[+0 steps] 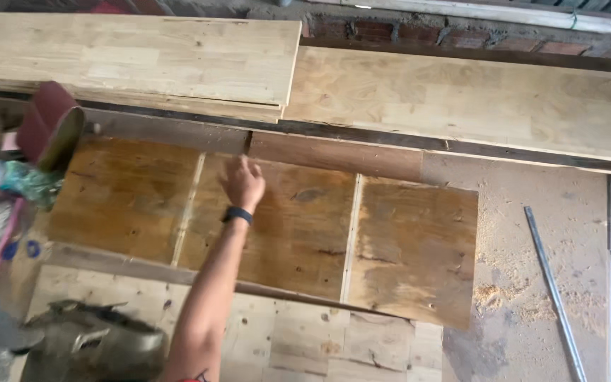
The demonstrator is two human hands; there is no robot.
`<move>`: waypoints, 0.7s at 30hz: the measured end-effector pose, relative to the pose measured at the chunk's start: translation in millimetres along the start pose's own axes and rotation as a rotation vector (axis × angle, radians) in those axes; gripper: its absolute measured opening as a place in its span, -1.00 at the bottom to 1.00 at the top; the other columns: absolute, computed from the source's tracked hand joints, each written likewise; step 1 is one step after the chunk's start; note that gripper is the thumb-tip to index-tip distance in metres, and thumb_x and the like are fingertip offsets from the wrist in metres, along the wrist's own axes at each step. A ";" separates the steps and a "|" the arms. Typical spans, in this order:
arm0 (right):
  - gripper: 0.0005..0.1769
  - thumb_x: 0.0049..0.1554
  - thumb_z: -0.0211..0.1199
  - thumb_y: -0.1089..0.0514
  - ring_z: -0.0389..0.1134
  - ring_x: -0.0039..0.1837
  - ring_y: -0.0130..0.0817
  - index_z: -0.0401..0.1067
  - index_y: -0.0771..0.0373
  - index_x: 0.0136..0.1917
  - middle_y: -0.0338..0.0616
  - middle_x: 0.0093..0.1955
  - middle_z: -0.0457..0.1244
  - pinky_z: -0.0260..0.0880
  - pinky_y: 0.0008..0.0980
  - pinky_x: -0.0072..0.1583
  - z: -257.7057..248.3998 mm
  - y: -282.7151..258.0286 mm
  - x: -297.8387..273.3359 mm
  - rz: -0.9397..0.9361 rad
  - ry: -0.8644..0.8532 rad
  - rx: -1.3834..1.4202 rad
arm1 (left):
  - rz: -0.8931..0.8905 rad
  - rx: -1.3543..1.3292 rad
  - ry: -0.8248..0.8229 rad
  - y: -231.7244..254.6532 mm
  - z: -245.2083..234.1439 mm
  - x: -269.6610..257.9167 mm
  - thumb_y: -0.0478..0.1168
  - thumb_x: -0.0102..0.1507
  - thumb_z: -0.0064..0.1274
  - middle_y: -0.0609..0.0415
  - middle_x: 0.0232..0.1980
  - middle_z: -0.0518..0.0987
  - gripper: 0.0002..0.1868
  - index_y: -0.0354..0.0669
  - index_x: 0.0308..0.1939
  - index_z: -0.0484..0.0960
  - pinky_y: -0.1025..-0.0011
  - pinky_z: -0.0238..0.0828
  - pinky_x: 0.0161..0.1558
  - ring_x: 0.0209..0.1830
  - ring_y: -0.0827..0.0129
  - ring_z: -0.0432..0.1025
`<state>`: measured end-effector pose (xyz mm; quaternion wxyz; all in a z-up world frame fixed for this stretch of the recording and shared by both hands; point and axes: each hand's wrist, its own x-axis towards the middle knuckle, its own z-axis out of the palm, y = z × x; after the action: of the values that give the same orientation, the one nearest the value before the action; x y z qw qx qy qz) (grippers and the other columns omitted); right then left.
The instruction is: The person sands large wooden boards using a belt sander, moving it across the surface multiple times, then applies a liquid from a squeeze bottle to the wood and spreads it by hand.
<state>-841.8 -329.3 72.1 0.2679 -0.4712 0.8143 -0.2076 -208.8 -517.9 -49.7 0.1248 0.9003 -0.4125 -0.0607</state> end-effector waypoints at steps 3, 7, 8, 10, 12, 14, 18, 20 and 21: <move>-0.31 0.11 0.24 -0.01 0.13 0.41 0.10 0.23 0.32 0.42 0.15 0.42 0.12 0.10 0.05 0.41 57.2 -67.3 54.3 -0.142 -0.003 -0.093 | -0.019 0.059 -0.258 -37.1 38.0 95.8 0.17 0.43 -0.31 -0.06 0.65 0.18 -0.28 -0.02 0.62 0.15 -0.29 -0.35 0.49 0.68 0.10 -0.04; -0.16 0.12 0.22 -0.06 0.09 0.55 0.17 0.18 0.33 0.57 0.21 0.56 0.09 0.05 0.10 0.53 152.2 -145.9 163.7 -0.278 -0.021 -0.198 | 0.036 0.108 -0.399 -27.5 52.6 121.0 0.22 0.35 -0.22 -0.22 0.47 0.42 -0.19 -0.24 0.54 0.22 -0.15 0.23 0.35 0.37 -0.11 0.40; -0.08 0.07 0.23 -0.09 0.10 0.54 0.20 0.12 0.38 0.58 0.27 0.55 0.08 0.08 0.10 0.52 185.2 -164.5 199.3 -0.327 -0.097 -0.259 | 0.022 0.121 -0.402 -11.9 32.5 111.5 0.10 0.31 -0.12 -0.23 0.29 0.55 -0.35 -0.30 0.32 0.46 -0.13 0.35 0.26 0.27 -0.13 0.47; 0.01 0.03 0.24 -0.12 0.11 0.53 0.22 0.06 0.42 0.60 0.33 0.54 0.08 0.11 0.11 0.51 240.8 -191.7 258.9 -0.377 -0.181 -0.322 | 0.003 0.137 -0.407 -5.3 45.8 120.3 -0.02 0.27 -0.03 -0.25 0.11 0.68 -0.49 -0.37 0.09 0.71 -0.11 0.47 0.16 0.17 -0.16 0.54; -0.06 -0.03 0.26 -0.43 0.31 0.36 0.23 0.09 0.26 0.32 0.24 0.25 0.31 0.34 0.22 0.28 286.8 -210.6 306.3 -0.024 -0.402 -0.563 | 0.013 0.232 -0.407 -25.0 111.6 155.5 0.16 0.18 -0.04 -0.01 -0.03 0.74 -0.52 -0.03 -0.13 0.82 0.01 0.55 0.08 0.12 0.04 0.59; -0.13 0.03 0.20 -0.35 0.37 0.31 0.11 0.19 0.36 0.32 0.18 0.23 0.35 0.40 0.10 0.23 315.8 -241.6 287.8 0.008 -0.335 -0.622 | -0.056 0.194 -0.339 -10.2 100.8 144.3 0.11 0.21 -0.04 -0.06 -0.11 0.74 -0.57 -0.06 -0.17 0.80 0.00 0.57 0.02 0.04 0.02 0.61; -0.05 0.00 0.39 -0.24 0.30 0.31 0.29 0.22 0.53 0.36 0.34 0.25 0.25 0.35 0.17 0.23 374.5 -231.2 294.5 -0.019 -0.252 -0.650 | -0.171 0.024 -0.336 17.7 38.4 123.2 -0.06 0.30 -0.14 -0.21 -0.10 0.72 -0.58 -0.22 -0.13 0.78 -0.01 0.56 0.03 0.04 -0.11 0.59; 0.02 -0.05 0.40 -0.37 0.24 0.36 0.29 0.15 0.43 0.33 0.35 0.28 0.20 0.31 0.19 0.27 372.8 -213.7 306.6 0.066 -0.188 -0.562 | -0.182 0.013 -0.337 14.4 40.3 127.3 -0.05 0.33 -0.17 -0.23 -0.10 0.72 -0.56 -0.25 -0.10 0.77 -0.01 0.54 0.04 0.04 -0.12 0.59; 0.08 -0.10 0.40 -0.49 0.17 0.41 0.30 0.08 0.33 0.30 0.35 0.31 0.15 0.26 0.21 0.31 370.2 -205.8 313.3 0.150 -0.117 -0.470 | -0.186 -0.001 -0.334 13.8 40.5 129.1 -0.03 0.36 -0.20 -0.24 -0.09 0.71 -0.53 -0.27 -0.07 0.77 -0.01 0.53 0.06 0.03 -0.13 0.59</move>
<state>-602.0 -733.0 -166.9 0.2124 -0.4698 0.8561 0.0354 -143.2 -631.5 -85.6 0.0490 0.9119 -0.3425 -0.2207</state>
